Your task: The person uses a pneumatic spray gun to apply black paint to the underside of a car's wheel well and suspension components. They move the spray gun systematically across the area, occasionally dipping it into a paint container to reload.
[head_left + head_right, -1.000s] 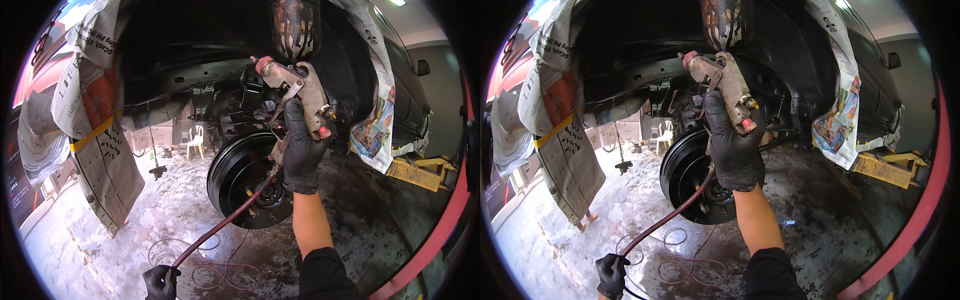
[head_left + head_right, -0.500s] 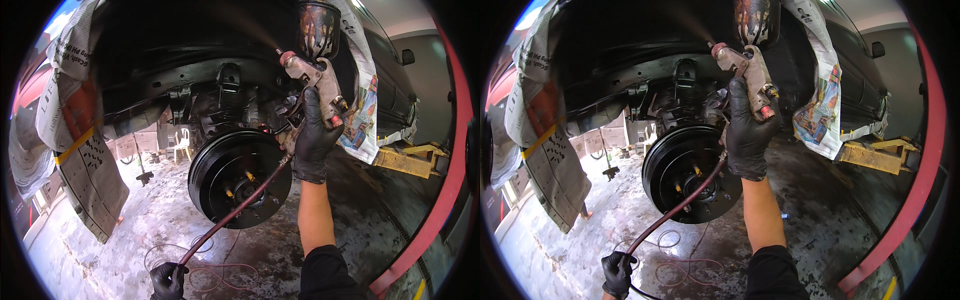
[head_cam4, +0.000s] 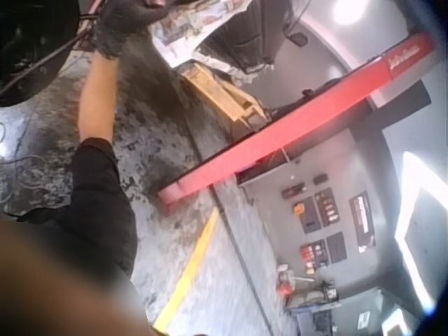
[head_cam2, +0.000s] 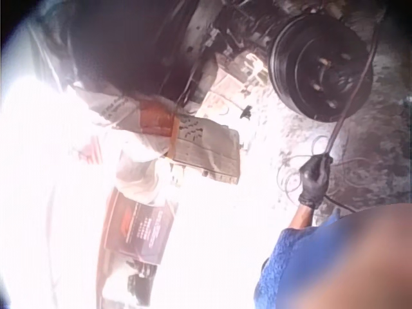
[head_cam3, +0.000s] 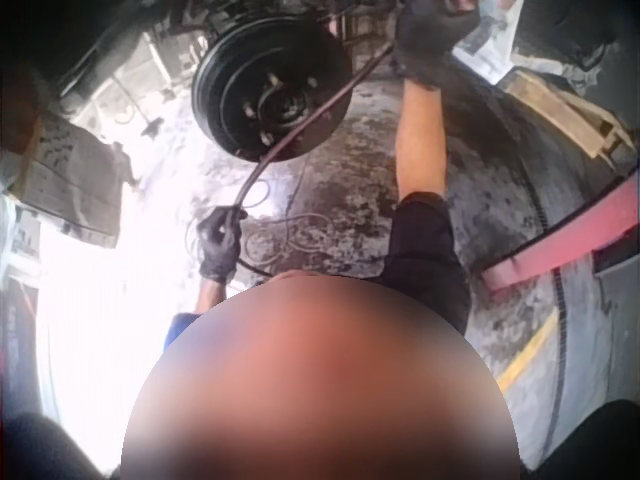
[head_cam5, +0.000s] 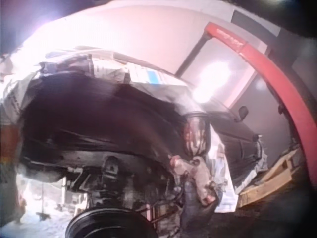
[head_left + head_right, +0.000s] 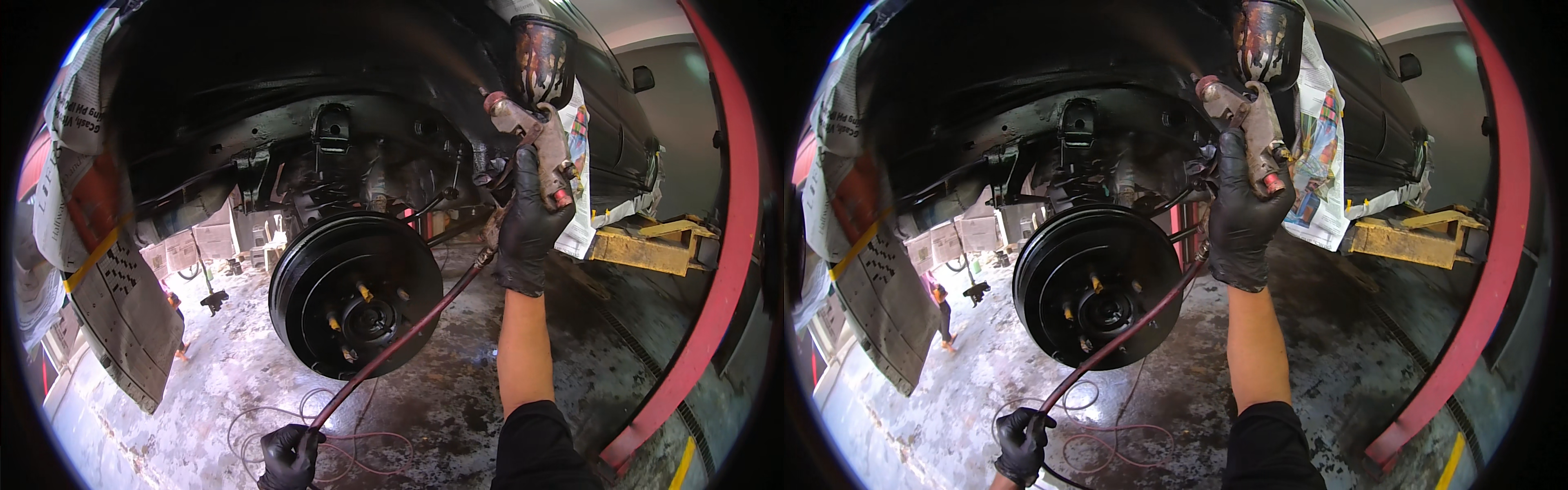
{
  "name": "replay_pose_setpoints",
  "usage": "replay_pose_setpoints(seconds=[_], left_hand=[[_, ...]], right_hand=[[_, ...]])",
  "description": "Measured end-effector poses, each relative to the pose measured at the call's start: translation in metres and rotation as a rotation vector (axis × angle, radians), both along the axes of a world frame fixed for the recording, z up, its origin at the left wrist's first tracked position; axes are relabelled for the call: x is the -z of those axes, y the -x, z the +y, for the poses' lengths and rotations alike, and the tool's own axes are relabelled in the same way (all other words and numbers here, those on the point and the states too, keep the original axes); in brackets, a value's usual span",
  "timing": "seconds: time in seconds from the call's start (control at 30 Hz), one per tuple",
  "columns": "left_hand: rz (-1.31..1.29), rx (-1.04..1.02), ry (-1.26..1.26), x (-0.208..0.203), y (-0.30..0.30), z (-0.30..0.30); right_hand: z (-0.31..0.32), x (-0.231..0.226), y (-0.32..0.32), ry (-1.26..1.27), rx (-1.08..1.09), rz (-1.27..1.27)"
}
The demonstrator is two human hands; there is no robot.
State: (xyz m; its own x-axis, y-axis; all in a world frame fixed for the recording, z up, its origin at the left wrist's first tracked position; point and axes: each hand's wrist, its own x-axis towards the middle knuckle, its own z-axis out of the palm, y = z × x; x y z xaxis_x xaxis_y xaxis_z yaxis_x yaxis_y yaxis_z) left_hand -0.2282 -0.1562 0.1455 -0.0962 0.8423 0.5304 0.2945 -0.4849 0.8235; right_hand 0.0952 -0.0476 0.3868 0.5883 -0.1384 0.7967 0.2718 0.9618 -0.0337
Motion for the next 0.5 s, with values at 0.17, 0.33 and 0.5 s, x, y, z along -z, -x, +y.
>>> replay_pose_setpoints(seconds=[0.17,0.33,0.5], left_hand=[[-0.015,0.068,0.065,0.002,-0.015,0.009],[0.017,0.106,0.021,0.004,-0.027,0.018],[0.07,0.073,0.015,0.001,-0.032,0.021]], right_hand=[[0.004,0.003,-0.021,0.033,-0.012,0.005],[0.01,0.005,-0.037,0.042,0.084,0.004],[0.015,0.004,-0.039,0.031,-0.006,-0.054]])
